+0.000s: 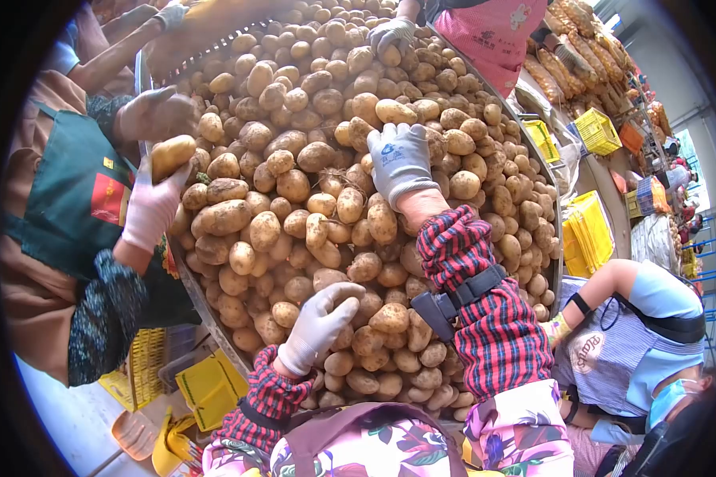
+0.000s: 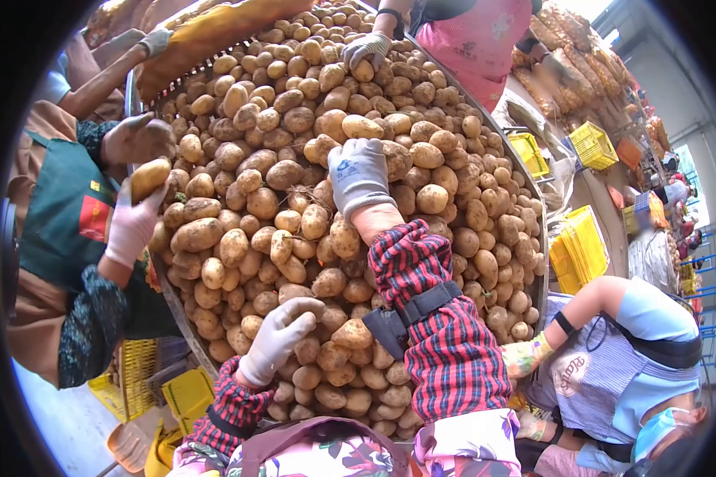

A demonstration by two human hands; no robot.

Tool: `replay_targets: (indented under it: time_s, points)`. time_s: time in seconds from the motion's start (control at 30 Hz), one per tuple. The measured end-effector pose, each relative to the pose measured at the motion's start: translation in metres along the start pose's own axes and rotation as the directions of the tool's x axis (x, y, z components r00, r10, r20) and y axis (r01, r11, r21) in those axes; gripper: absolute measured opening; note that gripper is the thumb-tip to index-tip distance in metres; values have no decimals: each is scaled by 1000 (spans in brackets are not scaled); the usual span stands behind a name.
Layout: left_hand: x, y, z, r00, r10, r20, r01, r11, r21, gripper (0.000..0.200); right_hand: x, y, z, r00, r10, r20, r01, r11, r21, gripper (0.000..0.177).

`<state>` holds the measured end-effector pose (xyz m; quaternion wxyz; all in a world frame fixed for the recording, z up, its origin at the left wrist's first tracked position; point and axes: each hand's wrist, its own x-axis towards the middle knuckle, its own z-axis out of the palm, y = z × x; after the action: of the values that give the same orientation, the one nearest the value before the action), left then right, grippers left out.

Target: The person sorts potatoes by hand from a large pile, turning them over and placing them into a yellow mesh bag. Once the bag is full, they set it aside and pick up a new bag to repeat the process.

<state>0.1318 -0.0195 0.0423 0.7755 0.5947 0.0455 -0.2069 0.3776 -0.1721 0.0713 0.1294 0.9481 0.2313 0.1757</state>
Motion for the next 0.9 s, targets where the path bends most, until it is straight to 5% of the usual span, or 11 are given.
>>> replay_targets:
  time_s: [0.13,0.27,0.33,0.37,0.43,0.5,0.63,0.7,0.8,0.83,0.9]
  points:
    - [7,16,-6,998,-43,49,54,967,-248,33,-4,9,-16,999,-39,-4,39,995,93,19]
    - [5,33,-11,997,37,67,-6,913,-408,43,-42,24,-49,989,140,-50,-84,801,593,33]
    - [10,30,-3,993,91,76,-31,817,-576,49,-85,10,-72,919,303,251,-251,-41,967,42]
    - [12,24,3,988,133,73,-41,701,-712,55,-106,-4,-79,913,316,257,-218,-153,964,46]
    - [17,18,16,955,263,140,-9,494,-869,55,-145,-44,-108,887,370,275,-257,-99,961,50]
    - [17,6,20,970,229,88,-11,400,-917,50,-179,-59,-126,984,179,-4,-55,324,944,53]
    - [-12,2,10,951,54,305,285,232,-930,51,-208,-51,-139,908,334,253,-238,-87,967,62]
    - [-22,-4,12,935,47,351,326,271,-905,57,-207,-51,-145,942,184,282,-292,28,956,77]
    - [-42,-7,26,954,155,255,193,333,-923,59,-202,-75,-154,994,-86,71,-52,208,977,93]
    - [-50,-4,30,981,83,174,118,455,-883,62,-206,-85,-154,994,-50,100,-89,193,977,89]
    - [-55,-3,24,956,80,282,232,381,-895,63,-206,-86,-158,995,-44,85,-73,227,971,75]
